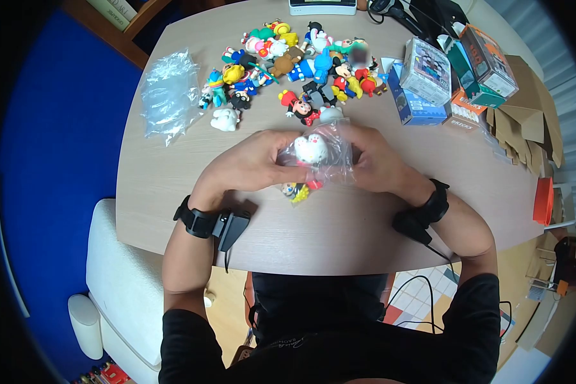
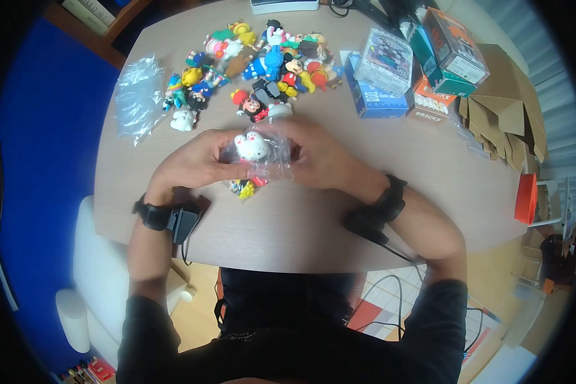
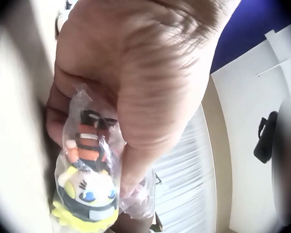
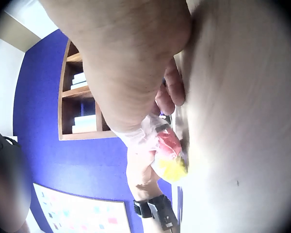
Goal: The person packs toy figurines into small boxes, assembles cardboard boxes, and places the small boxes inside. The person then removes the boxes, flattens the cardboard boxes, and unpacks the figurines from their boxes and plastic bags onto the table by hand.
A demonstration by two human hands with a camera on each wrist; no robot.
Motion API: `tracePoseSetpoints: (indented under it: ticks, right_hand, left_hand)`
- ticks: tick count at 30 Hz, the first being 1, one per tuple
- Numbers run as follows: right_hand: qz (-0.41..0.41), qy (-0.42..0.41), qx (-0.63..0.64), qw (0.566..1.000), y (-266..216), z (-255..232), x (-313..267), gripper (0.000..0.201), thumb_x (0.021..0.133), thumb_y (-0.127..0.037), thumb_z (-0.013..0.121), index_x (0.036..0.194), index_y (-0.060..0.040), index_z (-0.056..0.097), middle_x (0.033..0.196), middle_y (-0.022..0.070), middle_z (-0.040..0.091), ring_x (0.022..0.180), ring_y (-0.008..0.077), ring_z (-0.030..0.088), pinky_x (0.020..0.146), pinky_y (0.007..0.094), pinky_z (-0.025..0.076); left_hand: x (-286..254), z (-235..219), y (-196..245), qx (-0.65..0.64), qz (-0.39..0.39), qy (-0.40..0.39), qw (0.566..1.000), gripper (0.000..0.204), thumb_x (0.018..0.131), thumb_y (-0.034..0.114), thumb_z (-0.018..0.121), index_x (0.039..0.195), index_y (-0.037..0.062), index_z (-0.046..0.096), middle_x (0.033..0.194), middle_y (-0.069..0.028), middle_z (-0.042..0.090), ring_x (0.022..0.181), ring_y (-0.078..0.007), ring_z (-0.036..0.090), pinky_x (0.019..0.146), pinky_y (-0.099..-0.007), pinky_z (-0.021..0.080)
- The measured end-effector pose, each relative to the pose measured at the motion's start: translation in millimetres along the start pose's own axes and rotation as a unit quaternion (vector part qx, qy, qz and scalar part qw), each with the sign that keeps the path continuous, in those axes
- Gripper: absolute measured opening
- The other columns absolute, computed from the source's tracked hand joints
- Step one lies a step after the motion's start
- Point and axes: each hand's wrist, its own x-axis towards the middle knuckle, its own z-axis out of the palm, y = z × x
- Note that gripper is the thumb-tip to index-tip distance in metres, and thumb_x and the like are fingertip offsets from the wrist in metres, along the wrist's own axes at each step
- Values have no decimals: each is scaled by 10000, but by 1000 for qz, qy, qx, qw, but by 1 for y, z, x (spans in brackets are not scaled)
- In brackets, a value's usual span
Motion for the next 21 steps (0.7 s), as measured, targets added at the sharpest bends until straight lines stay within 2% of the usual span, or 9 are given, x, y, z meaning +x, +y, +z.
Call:
tracePoseSetpoints:
  ticks: [5, 7, 9, 11, 13, 15, 17, 19, 21]
  right_hand:
    - [-104, 4, -35, 994, 2, -3, 4, 500, 782, -171, 789, 1208, -22, 574, 1118, 120, 597, 995, 185, 598, 818, 328, 510]
    - [-132, 9, -14, 991, 1, -3, 5, 475, 784, -163, 784, 1191, -26, 581, 1140, 119, 586, 1019, 187, 586, 839, 333, 500]
    - [-69, 36, 138, 987, -3, -4, 1, 395, 814, -124, 742, 1164, -29, 587, 1181, 111, 559, 1010, 174, 579, 821, 317, 498]
    - [-71, 62, 173, 980, -3, -7, 2, 355, 837, -101, 707, 1161, -28, 583, 1147, 101, 570, 995, 157, 577, 802, 298, 497]
    - [-77, 85, 209, 971, -7, -13, 3, 316, 860, -78, 673, 1157, -27, 578, 1113, 90, 580, 980, 140, 575, 783, 279, 495]
    - [90, 113, 244, 959, -15, -23, 5, 331, 902, -74, 619, 1222, -26, 547, 1060, 83, 602, 940, 137, 579, 785, 267, 490]
    - [82, 109, 252, 958, -13, -21, 12, 347, 929, -74, 589, 1266, -18, 525, 1043, 75, 620, 933, 149, 588, 823, 280, 485]
    - [47, 190, 294, 936, -20, -12, 20, 365, 940, -121, 580, 1278, -5, 504, 999, 76, 627, 925, 119, 576, 802, 263, 470]
    - [40, 169, 305, 936, -15, -11, 14, 337, 942, -89, 573, 1266, -13, 521, 1037, 79, 624, 973, 143, 578, 847, 283, 471]
  left_hand:
    - [-5, -9, 1, -63, -5, -60, 996, 315, 845, 196, 755, 1076, 8, 653, 914, -33, 694, 819, -91, 606, 765, -284, 502]
    - [-8, -16, 3, -64, -43, -95, 993, 331, 836, 99, 754, 1126, 3, 628, 1011, -26, 675, 917, -84, 591, 831, -262, 490]
    - [-14, -23, -9, -57, -45, -80, 994, 312, 841, 141, 755, 1108, 20, 649, 987, -27, 681, 903, -93, 599, 813, -270, 490]
    - [-15, -26, -19, -52, -46, -66, 995, 297, 846, 183, 755, 1090, 37, 671, 964, -28, 686, 889, -101, 608, 795, -279, 490]
    - [-15, -31, -22, -83, -62, -102, 989, 290, 838, 173, 761, 1085, 47, 678, 999, -28, 681, 919, -106, 609, 810, -279, 489]
    - [-15, -33, -25, -103, -55, -115, 986, 301, 840, 165, 757, 1100, 40, 669, 1009, -27, 679, 927, -106, 609, 819, -275, 487]
    - [-14, -32, -25, -127, -47, -131, 982, 313, 842, 157, 752, 1115, 34, 659, 1018, -26, 677, 934, -106, 609, 828, -271, 486]
    - [-15, -30, -23, -194, -22, -154, 969, 356, 850, 98, 723, 1181, 25, 616, 1057, -25, 666, 940, -99, 605, 841, -262, 486]
    - [-15, -27, -23, -214, -13, -132, 968, 376, 848, 63, 707, 1203, 23, 593, 1066, -23, 662, 948, -92, 603, 846, -260, 486]
